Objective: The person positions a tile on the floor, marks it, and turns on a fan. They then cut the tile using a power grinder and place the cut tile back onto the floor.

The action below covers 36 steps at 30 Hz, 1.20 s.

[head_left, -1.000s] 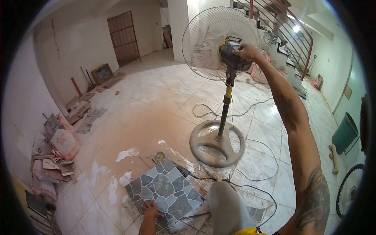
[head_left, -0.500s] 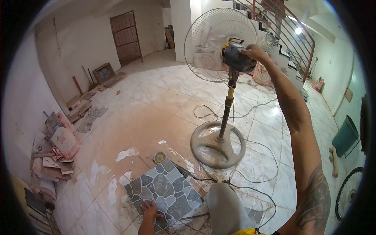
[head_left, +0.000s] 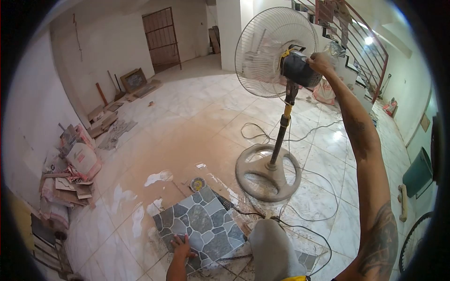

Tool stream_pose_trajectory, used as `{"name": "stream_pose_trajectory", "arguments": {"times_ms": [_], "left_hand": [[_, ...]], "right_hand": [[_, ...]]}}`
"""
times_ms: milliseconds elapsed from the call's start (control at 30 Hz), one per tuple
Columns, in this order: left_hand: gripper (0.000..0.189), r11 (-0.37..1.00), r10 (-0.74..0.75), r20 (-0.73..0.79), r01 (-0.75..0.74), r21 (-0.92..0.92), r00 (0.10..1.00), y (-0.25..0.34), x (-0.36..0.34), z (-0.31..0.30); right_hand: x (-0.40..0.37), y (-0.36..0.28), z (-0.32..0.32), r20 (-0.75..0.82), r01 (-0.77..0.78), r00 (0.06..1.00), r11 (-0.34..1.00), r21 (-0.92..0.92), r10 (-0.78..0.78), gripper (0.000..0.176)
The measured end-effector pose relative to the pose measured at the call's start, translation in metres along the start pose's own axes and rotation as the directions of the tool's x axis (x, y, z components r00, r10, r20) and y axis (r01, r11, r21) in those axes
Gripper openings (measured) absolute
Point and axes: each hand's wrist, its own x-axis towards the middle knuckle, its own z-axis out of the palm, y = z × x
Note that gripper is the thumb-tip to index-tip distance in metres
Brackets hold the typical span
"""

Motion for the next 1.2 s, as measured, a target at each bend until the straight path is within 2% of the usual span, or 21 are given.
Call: {"name": "stream_pose_trajectory", "arguments": {"times_ms": [67, 200, 300, 400, 467, 700, 767, 900, 1000, 1100, 1200], "left_hand": [[0.137, 0.999, 0.01, -0.009, -0.01, 0.041, 1.0, 0.0, 0.003, 0.002], [0.138, 1.0, 0.0, 0.033, 0.0, 0.0, 0.999, 0.001, 0.0, -0.004], [0.138, 1.0, -0.005, 0.049, 0.006, -0.027, 0.999, 0.001, 0.003, -0.003], [0.142, 1.0, -0.004, 0.051, 0.004, -0.004, 0.999, -0.001, 0.008, 0.0], [0.149, 1.0, -0.005, 0.06, 0.003, 0.027, 0.998, -0.007, 0.02, 0.01], [0.144, 1.0, 0.019, 0.009, -0.019, 0.001, 1.0, -0.009, 0.017, 0.015], [0.138, 1.0, 0.021, -0.023, -0.021, 0.007, 1.0, -0.004, 0.009, 0.01], [0.139, 0.999, 0.018, -0.003, -0.018, 0.044, 1.0, 0.001, 0.007, 0.007], [0.139, 0.996, 0.042, -0.011, -0.04, 0.085, 0.999, 0.0, 0.009, 0.008], [0.139, 0.997, 0.046, -0.004, -0.045, 0.062, 0.999, 0.0, 0.005, 0.003], [0.138, 0.998, 0.031, 0.003, -0.031, 0.051, 1.0, 0.001, 0.002, 0.001]], "right_hand": [[-0.001, -0.003, -0.005, 0.038, 0.012, 0.999, 1.0, 0.02, -0.012, 0.038], [0.002, -0.008, -0.015, 0.174, 0.007, 0.985, 1.0, -0.007, -0.006, 0.035], [-0.003, -0.01, -0.011, 0.022, 0.006, 1.0, 1.0, -0.001, -0.006, 0.031], [-0.005, -0.017, -0.015, 0.072, -0.052, 0.996, 0.998, -0.047, 0.055, 0.032], [-0.007, -0.02, -0.019, 0.091, -0.038, 0.995, 0.997, -0.06, 0.044, 0.031], [0.006, -0.02, -0.008, 0.175, 0.038, 0.984, 0.991, -0.127, -0.015, 0.028], [0.004, -0.022, -0.008, 0.159, 0.061, 0.987, 0.987, -0.147, -0.037, 0.027], [0.007, -0.018, -0.007, 0.159, 0.062, 0.987, 0.988, -0.141, -0.04, 0.026], [0.012, -0.011, -0.003, 0.162, 0.135, 0.98, 0.981, -0.136, -0.112, 0.023], [0.014, -0.012, -0.005, 0.196, 0.122, 0.976, 0.983, -0.14, -0.093, 0.022], [0.01, -0.012, -0.008, 0.161, 0.108, 0.983, 0.989, -0.105, -0.091, 0.021]]}}
